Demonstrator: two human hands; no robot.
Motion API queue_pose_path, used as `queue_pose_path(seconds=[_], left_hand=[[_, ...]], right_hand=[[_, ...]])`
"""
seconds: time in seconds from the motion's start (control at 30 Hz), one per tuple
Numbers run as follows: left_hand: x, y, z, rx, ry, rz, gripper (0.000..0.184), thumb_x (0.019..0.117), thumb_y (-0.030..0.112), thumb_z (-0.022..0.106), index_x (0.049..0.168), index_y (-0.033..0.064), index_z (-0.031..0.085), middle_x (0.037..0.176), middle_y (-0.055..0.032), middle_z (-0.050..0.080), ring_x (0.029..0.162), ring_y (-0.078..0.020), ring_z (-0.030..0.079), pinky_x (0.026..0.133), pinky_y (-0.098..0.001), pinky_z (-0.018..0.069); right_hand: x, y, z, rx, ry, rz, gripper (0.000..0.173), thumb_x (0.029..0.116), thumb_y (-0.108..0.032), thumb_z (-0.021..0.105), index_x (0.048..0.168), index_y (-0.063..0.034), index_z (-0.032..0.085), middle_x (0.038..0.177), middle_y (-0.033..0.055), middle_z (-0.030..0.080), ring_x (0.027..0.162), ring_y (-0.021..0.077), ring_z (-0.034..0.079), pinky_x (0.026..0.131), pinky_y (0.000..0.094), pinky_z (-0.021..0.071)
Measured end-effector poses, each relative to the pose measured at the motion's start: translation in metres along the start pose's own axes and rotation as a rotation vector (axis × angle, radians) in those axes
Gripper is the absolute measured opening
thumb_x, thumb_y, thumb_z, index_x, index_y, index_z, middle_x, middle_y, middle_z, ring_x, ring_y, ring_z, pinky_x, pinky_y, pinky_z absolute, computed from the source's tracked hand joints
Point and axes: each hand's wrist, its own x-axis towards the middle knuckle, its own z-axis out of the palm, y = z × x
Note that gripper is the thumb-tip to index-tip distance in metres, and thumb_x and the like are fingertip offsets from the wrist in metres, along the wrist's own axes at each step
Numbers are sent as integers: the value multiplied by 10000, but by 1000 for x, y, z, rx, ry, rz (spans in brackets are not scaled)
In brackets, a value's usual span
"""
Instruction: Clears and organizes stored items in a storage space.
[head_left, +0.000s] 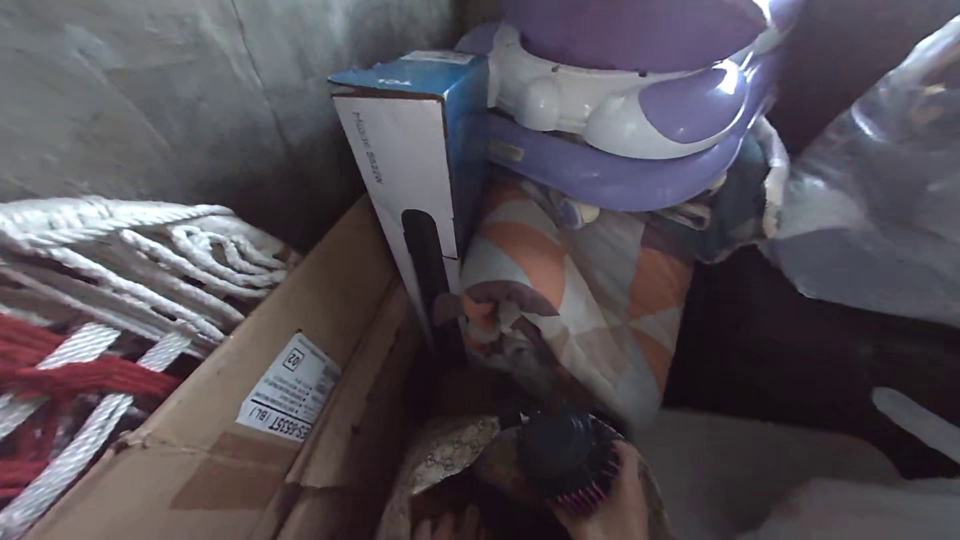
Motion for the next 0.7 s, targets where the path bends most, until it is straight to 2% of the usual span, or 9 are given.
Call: queue_pose_path(seconds=[0.07, 0.13, 0.23, 0.3, 0.37, 0.43, 0.5, 0.63, 0.7], left_hand=[[10, -20, -17, -101, 2, -45, 547, 812, 175, 838, 1313, 30, 672, 1332, -291, 613, 1180, -518, 602, 955, -703, 473], [23, -39, -23, -156, 15, -126, 509, 837, 110, 803, 1326, 64, 670, 1306, -258, 646, 1180, -502, 618, 951, -708, 487], [42, -60, -19, -163, -41, -246, 613, 937, 102, 696, 1515, 206, 520, 1356, -205, 647, 1228, -463, 615, 1004, -675, 466], [56, -67, -15, -164, -64, -267, 614, 990, 83, 616, 1561, 233, 449, 1366, -217, 636, 1238, -469, 608, 1017, -665, 463], [73, -70, -10, -118, 13, -239, 602, 986, 20, 580, 1544, 219, 472, 1386, -216, 619, 1256, -476, 588, 1029, -685, 444], [89, -77, 0, -33, 204, -158, 532, 990, -4, 556, 1491, 176, 543, 1372, -206, 633, 1220, -474, 611, 999, -680, 461], [100, -85, 6, -41, 310, -157, 547, 972, 7, 591, 1495, 156, 542, 1446, -216, 580, 1281, -492, 564, 1037, -699, 416], [89, -83, -6, -199, 256, -307, 401, 1045, 174, 552, 1436, 102, 596, 1394, -226, 613, 1335, -439, 540, 1125, -607, 400], [68, -74, -16, -319, 227, -277, 323, 1056, 176, 524, 1305, 29, 667, 1291, -230, 662, 1262, -392, 603, 1106, -543, 444]], right_hand=[[0, 2, 1, 20, -20, -31, 1035, 575, -244, 964, 1381, 123, 428, 1186, 274, 651, 1104, 326, 659, 966, 486, 541], [0, 2, 2, 17, -54, -62, 1000, 580, -202, 948, 1374, 129, 437, 1175, 271, 657, 1094, 322, 665, 960, 485, 544], [-2, 0, 2, -21, -90, -64, 996, 571, -165, 953, 1374, 126, 440, 1159, 268, 670, 1078, 341, 676, 947, 509, 548], [-3, 0, 3, -18, -103, -37, 998, 570, -163, 952, 1379, 113, 437, 1156, 256, 671, 1072, 329, 677, 940, 509, 550], [-4, 0, 5, -3, -128, -6, 1001, 584, -166, 952, 1399, 93, 432, 1171, 242, 670, 1081, 314, 677, 945, 508, 552], [-6, 0, 8, -5, -146, -19, 981, 597, -179, 955, 1392, 88, 446, 1163, 230, 679, 1073, 294, 684, 944, 488, 560], [-6, 1, 10, -28, -159, -35, 972, 597, -169, 955, 1390, 87, 454, 1156, 230, 684, 1068, 300, 689, 941, 490, 561], [1, 3, 8, -44, -153, -42, 1033, 593, -150, 952, 1446, 65, 411, 1260, 251, 639, 1157, 318, 650, 997, 490, 531], [5, 7, 7, -49, -121, -50, 1037, 591, -154, 942, 1455, 70, 416, 1270, 285, 626, 1165, 368, 638, 990, 527, 523]])
